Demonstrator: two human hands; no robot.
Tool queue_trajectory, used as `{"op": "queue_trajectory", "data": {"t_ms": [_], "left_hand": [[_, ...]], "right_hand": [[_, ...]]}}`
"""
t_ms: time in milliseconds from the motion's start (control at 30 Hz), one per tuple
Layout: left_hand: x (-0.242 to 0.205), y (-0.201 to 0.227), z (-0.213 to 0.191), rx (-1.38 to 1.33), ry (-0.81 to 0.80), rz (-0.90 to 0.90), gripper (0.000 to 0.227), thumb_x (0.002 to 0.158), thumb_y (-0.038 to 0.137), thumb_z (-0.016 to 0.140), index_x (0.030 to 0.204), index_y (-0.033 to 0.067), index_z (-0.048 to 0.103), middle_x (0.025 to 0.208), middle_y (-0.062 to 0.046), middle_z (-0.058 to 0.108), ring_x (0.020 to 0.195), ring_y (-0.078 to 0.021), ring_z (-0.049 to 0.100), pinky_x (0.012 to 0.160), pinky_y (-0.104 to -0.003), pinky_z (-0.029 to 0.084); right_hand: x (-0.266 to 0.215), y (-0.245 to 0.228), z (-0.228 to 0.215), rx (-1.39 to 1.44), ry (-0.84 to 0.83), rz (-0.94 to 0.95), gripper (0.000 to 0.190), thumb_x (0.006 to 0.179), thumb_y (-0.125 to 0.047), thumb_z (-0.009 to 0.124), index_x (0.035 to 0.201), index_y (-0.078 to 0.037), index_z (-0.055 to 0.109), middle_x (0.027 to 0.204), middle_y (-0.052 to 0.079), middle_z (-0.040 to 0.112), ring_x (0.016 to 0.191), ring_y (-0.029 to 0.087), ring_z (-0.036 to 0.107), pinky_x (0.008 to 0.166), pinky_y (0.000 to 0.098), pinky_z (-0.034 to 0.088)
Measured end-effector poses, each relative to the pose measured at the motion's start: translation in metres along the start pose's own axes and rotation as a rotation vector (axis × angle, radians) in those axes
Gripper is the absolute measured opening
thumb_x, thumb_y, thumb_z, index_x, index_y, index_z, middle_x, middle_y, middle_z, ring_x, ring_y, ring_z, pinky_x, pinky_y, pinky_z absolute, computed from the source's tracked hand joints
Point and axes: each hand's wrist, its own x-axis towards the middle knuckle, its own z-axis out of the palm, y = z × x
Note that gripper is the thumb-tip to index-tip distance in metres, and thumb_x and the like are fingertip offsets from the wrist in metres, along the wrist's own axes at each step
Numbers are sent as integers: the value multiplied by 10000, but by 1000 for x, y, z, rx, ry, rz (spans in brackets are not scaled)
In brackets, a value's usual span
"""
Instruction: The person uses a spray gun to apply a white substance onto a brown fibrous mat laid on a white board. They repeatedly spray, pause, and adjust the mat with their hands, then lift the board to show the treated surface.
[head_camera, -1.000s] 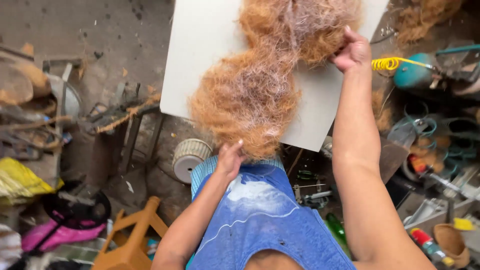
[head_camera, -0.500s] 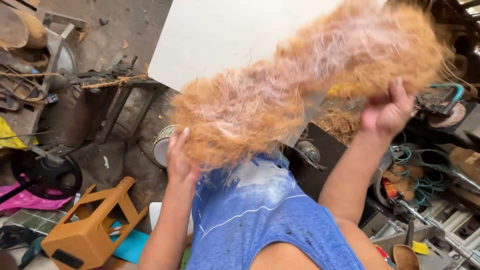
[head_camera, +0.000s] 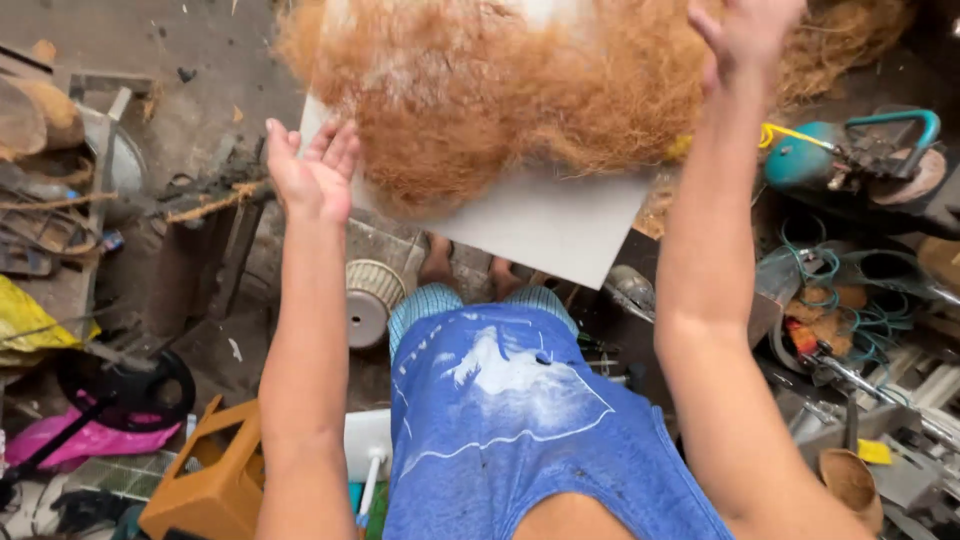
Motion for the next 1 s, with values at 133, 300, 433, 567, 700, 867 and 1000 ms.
{"op": "queue_trajectory", "data": {"t_ms": [133,300,433,567,700,867,1000], "left_hand": [[0,21,-26,610,-32,386,400,861,325,613,1185,135,476,1028,-138,662,815,-299,781,613,-326,617],[72,-8,-101,805,-72,585,473,863,230,782,1246,189,505,1059,-58,589,944,-178,643,723,-328,580],[97,-54,-123,1035,-257,420,827,896,328,833,1482,112,292,1371,-266,437,1221,-383,538,945,-491,480],[72,-55,-109,1177,-344,506,881,825,295,881,1447,23,320,1379,-318,451,1271,-468,518,1036,-545,477],[127,-24,-104,1144,-237,652,638,896,376,821,1316,69,452,1297,-265,511,1157,-453,606,963,-519,542],[178,18,-20,1015,-400,495,752,1049,369,793,1564,320,247,1569,-227,270,1390,-517,416,967,-751,464],[185,9,11,1106,-349,315,994,898,243,907,1558,242,163,1391,-211,451,1084,-335,695,575,-349,598]], "right_hand": [[-85,-43,-26,-130,70,18,237,979,-80,629,1207,-131,588,1090,60,597,845,123,650,609,226,525],[-192,-8,-40,-329,281,19,126,930,5,646,1038,-59,629,803,74,631,625,117,616,588,194,514],[-248,35,-20,-483,-11,76,209,913,31,678,1119,-4,679,970,152,659,859,197,626,755,339,534],[-275,25,43,-390,-279,437,205,973,-116,650,1170,-80,690,909,93,692,760,135,617,685,274,541],[-274,55,59,-313,-251,680,277,1004,-286,641,1209,-103,670,1102,114,699,923,188,684,790,376,584],[-238,102,-27,441,487,511,727,1063,-487,739,1569,-291,255,1666,147,5,1510,499,13,1071,841,45],[-168,117,-48,595,448,389,1020,1054,-373,886,1616,-335,34,1678,141,-194,1509,527,-129,1105,815,-50]]}}
